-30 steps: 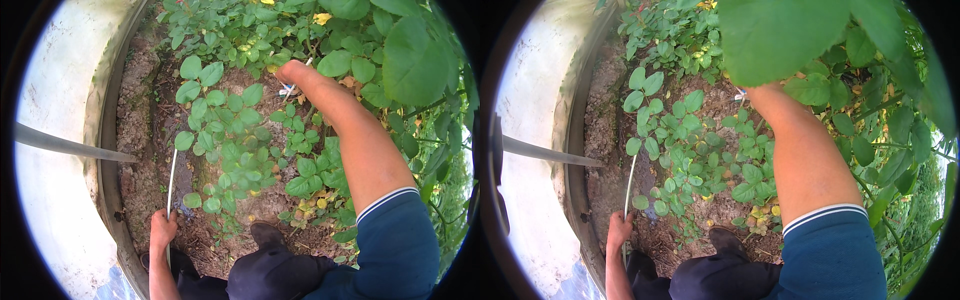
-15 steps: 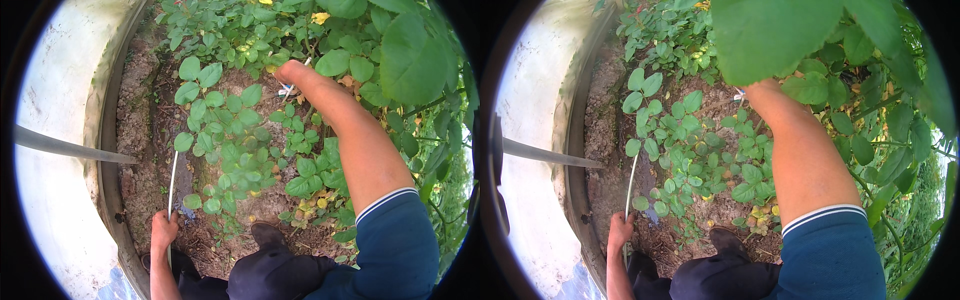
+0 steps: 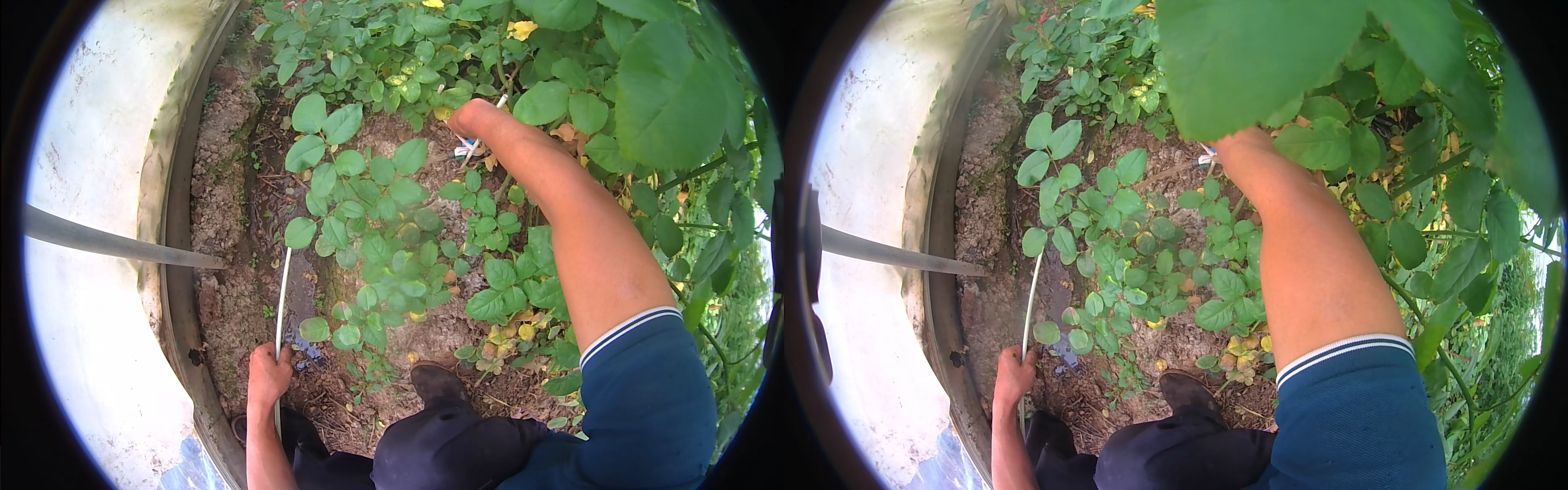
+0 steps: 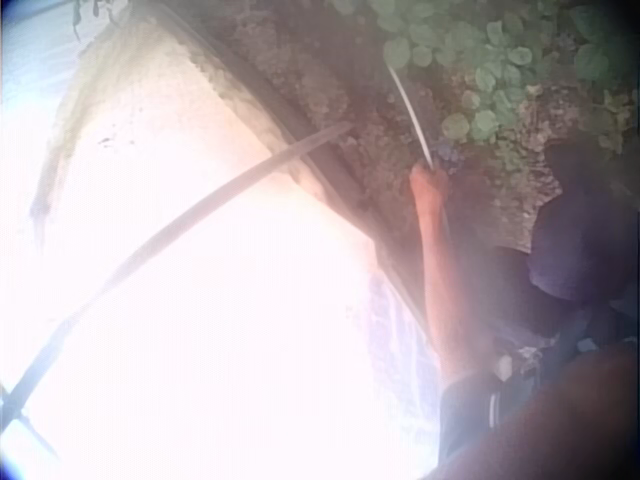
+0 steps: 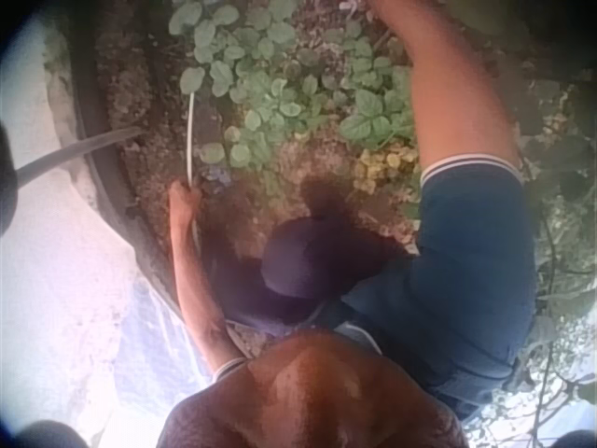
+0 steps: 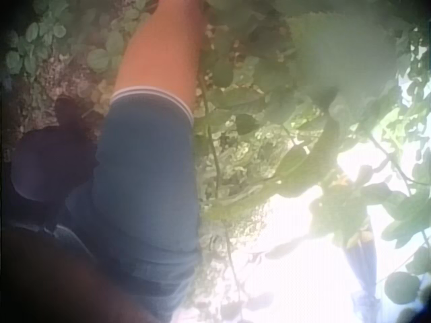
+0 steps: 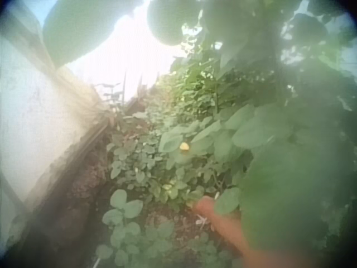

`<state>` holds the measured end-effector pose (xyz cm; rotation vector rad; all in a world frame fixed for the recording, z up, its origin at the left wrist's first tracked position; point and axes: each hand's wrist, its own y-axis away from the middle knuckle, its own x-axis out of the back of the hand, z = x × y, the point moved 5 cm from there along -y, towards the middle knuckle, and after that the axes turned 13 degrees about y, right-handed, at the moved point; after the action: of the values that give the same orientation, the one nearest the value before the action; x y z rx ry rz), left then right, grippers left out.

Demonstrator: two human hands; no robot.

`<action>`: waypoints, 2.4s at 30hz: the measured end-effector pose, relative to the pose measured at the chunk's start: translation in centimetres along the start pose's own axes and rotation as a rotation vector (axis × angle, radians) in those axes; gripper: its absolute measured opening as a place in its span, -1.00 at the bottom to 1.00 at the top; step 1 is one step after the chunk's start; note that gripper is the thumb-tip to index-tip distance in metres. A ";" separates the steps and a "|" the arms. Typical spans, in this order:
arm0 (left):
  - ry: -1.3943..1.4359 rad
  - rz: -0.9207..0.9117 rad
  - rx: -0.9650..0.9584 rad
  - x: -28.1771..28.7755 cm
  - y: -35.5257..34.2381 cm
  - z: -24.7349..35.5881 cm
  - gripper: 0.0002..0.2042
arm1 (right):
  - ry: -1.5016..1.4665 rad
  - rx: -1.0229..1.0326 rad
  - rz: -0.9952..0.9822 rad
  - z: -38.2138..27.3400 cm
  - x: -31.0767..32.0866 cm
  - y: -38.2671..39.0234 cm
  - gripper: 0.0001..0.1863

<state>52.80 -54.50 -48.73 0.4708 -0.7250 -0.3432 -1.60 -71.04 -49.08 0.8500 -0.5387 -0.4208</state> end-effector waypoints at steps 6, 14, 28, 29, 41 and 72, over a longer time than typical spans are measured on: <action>-0.011 -0.006 -0.027 -0.1 0.0 0.1 -0.72 | -0.114 -0.056 -0.013 0.1 0.6 0.9 -0.77; 0.010 -0.011 -0.016 -0.2 0.0 0.2 -0.72 | -0.105 -0.044 0.000 0.1 0.8 1.1 -0.75; -0.002 -0.011 -0.042 -0.4 -0.2 0.5 -0.72 | -0.126 -0.049 -0.037 -0.1 0.9 1.5 -0.74; 0.006 -0.012 -0.040 -0.4 -0.2 0.4 -0.72 | -0.129 -0.048 -0.036 -0.1 0.9 1.5 -0.74; 0.007 -0.004 -0.042 -0.3 0.0 0.8 -0.70 | -0.144 -0.070 -0.030 0.1 1.0 1.6 -0.73; 0.031 0.007 -0.033 0.5 0.1 0.1 -0.70 | -0.089 -0.080 0.004 1.2 0.1 0.2 -0.65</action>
<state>53.13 -54.67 -48.35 0.4415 -0.6894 -0.3402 -2.18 -71.70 -48.23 0.7561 -0.6016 -0.4753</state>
